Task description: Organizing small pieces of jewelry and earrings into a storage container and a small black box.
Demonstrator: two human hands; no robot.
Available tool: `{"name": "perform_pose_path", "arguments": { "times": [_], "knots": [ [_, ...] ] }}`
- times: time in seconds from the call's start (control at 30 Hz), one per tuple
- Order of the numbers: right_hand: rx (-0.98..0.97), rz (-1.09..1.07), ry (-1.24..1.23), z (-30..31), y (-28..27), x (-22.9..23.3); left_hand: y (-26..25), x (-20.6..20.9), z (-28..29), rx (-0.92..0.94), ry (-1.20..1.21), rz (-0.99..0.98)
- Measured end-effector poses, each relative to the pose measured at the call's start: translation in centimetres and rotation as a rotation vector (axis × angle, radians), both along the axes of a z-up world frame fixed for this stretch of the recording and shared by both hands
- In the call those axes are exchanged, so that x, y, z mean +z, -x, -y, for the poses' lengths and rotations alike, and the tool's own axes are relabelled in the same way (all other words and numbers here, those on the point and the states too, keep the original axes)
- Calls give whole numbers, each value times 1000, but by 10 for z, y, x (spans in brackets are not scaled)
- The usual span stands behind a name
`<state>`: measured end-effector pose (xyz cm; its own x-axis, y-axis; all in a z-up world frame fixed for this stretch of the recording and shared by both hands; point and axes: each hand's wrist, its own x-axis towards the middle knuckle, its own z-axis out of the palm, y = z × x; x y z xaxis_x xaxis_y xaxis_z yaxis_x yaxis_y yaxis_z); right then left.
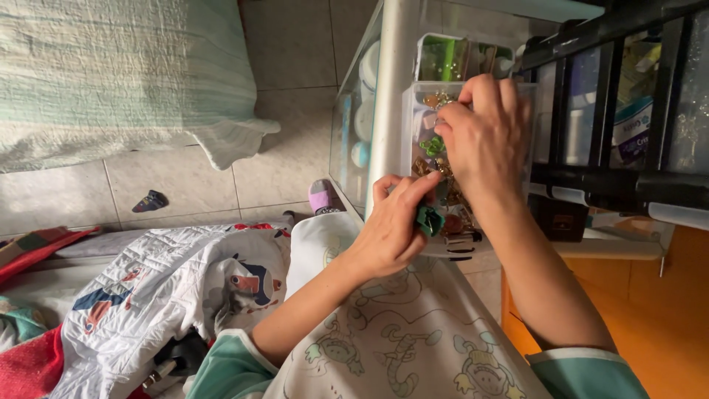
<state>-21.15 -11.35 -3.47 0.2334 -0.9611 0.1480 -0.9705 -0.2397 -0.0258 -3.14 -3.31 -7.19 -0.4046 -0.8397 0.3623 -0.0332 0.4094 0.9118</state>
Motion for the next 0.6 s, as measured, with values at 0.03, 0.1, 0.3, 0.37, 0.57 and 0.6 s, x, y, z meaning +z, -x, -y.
{"name": "perform_pose_path", "arguments": {
  "times": [0.03,0.1,0.3,0.37,0.57,0.6],
  "knots": [
    [-2,-1,2,0,0,1,0,0,0,-2,2,-1],
    [-6,31,-25,-1,1,3,1,0,-1,6,3,-4],
    [-62,589,-37,-43,22,54,1,5,-2,37,33,19],
    [-99,629,-53,-66,7,88,2,6,-4,44,55,26],
    [-183,650,-110,-97,-25,108,6,12,-7,71,189,57],
    [-174,610,-115,-98,-29,107,6,13,-7,90,226,73]
  ]
}}
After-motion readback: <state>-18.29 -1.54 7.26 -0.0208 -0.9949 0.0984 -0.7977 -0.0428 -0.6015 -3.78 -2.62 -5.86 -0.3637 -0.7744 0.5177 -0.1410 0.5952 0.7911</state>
